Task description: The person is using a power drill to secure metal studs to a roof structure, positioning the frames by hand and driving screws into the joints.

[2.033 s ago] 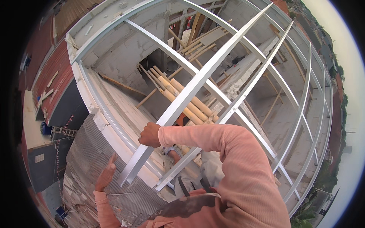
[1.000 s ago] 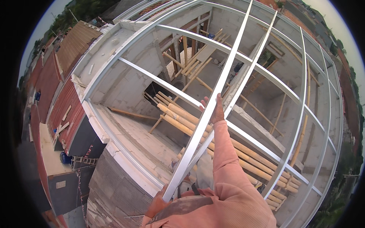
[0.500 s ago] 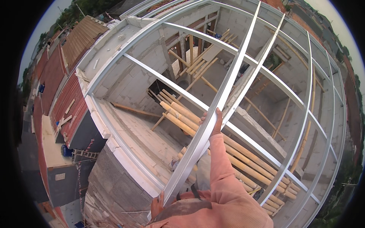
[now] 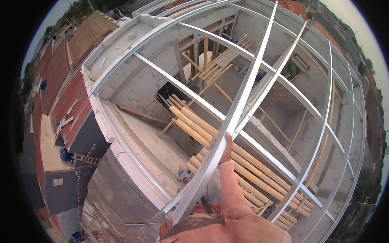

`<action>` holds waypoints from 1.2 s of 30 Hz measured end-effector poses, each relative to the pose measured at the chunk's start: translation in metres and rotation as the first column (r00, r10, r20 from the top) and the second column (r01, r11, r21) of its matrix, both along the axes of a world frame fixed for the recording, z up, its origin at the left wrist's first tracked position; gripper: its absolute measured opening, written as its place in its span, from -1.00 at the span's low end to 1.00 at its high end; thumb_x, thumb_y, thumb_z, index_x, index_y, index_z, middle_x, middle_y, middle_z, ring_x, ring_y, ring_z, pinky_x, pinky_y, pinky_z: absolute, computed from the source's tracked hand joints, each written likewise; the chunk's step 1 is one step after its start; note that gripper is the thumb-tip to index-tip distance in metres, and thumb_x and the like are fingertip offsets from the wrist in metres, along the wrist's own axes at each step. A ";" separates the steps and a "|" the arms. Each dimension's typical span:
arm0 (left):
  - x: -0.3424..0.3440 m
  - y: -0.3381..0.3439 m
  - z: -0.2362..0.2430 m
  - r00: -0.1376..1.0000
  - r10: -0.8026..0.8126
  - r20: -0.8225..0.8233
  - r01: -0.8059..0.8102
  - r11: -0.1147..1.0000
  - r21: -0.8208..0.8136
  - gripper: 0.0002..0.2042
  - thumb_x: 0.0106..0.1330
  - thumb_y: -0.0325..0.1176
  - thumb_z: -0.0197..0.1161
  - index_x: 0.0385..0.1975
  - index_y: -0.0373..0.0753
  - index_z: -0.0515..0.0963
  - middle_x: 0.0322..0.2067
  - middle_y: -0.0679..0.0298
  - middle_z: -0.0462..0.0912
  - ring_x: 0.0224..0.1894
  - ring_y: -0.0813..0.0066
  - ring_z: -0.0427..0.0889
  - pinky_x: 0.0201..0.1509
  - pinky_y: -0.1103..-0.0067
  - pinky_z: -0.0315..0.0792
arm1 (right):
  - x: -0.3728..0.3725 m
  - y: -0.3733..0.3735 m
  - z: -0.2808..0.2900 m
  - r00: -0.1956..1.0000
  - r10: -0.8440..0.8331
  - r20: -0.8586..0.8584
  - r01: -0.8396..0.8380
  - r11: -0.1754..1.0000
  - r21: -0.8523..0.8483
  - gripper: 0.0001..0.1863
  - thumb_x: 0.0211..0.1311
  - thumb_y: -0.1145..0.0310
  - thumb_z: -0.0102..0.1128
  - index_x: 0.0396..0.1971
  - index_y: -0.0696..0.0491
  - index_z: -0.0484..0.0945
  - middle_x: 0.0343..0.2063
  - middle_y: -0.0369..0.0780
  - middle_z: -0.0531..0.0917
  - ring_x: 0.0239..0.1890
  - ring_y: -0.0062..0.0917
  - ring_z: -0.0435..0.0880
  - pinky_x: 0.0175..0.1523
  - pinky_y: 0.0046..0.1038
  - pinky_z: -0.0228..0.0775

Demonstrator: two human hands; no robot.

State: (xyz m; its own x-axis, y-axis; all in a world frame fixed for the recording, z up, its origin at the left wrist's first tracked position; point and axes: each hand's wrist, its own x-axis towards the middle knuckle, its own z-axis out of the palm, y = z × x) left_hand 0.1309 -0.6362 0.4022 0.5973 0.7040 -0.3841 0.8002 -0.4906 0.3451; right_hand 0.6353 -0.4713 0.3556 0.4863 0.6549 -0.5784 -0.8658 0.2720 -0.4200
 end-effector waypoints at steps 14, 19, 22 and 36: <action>-0.012 -0.070 -0.033 0.920 0.387 0.058 -0.355 0.889 -0.289 -0.04 -0.02 -0.16 0.57 0.48 -0.04 0.27 -0.17 -0.14 0.56 -0.21 -0.16 0.62 -0.14 0.09 0.49 | -0.025 0.017 0.000 0.987 0.135 0.083 -0.131 0.990 -0.048 -0.46 0.19 -0.22 0.29 -0.14 -0.06 0.44 -0.44 -0.20 0.54 -0.51 -0.43 0.59 -0.46 -0.34 0.51; -0.008 -0.093 -0.036 0.918 0.396 0.030 -0.368 0.876 -0.310 0.00 -0.03 -0.17 0.58 0.51 -0.05 0.23 -0.20 -0.14 0.56 -0.22 -0.17 0.61 -0.14 0.11 0.49 | -0.036 0.027 -0.005 0.975 0.215 0.061 -0.210 0.975 -0.077 -0.48 0.20 -0.19 0.30 -0.14 -0.06 0.43 -0.44 -0.20 0.54 -0.51 -0.42 0.59 -0.44 -0.34 0.52; 0.000 -0.099 -0.025 0.886 0.461 0.044 -0.424 0.845 -0.327 0.01 -0.04 -0.16 0.59 0.51 -0.07 0.21 -0.23 -0.13 0.57 -0.22 -0.18 0.61 -0.14 0.11 0.49 | -0.042 0.032 -0.011 0.963 0.258 0.077 -0.255 0.966 -0.048 -0.48 0.21 -0.18 0.31 -0.13 -0.06 0.43 -0.44 -0.21 0.53 -0.50 -0.42 0.59 -0.43 -0.34 0.52; 0.030 -0.154 -0.016 0.549 0.836 -0.012 -0.753 0.488 -0.441 -0.40 0.47 0.25 0.04 0.07 -0.20 0.66 -0.31 -0.35 0.65 -0.15 -0.25 0.66 -0.06 0.07 0.44 | -0.120 0.075 0.000 0.854 0.515 0.067 -0.505 0.854 -0.125 -0.45 0.25 -0.18 0.29 -0.14 0.00 0.39 -0.43 -0.24 0.51 -0.48 -0.45 0.59 -0.41 -0.37 0.53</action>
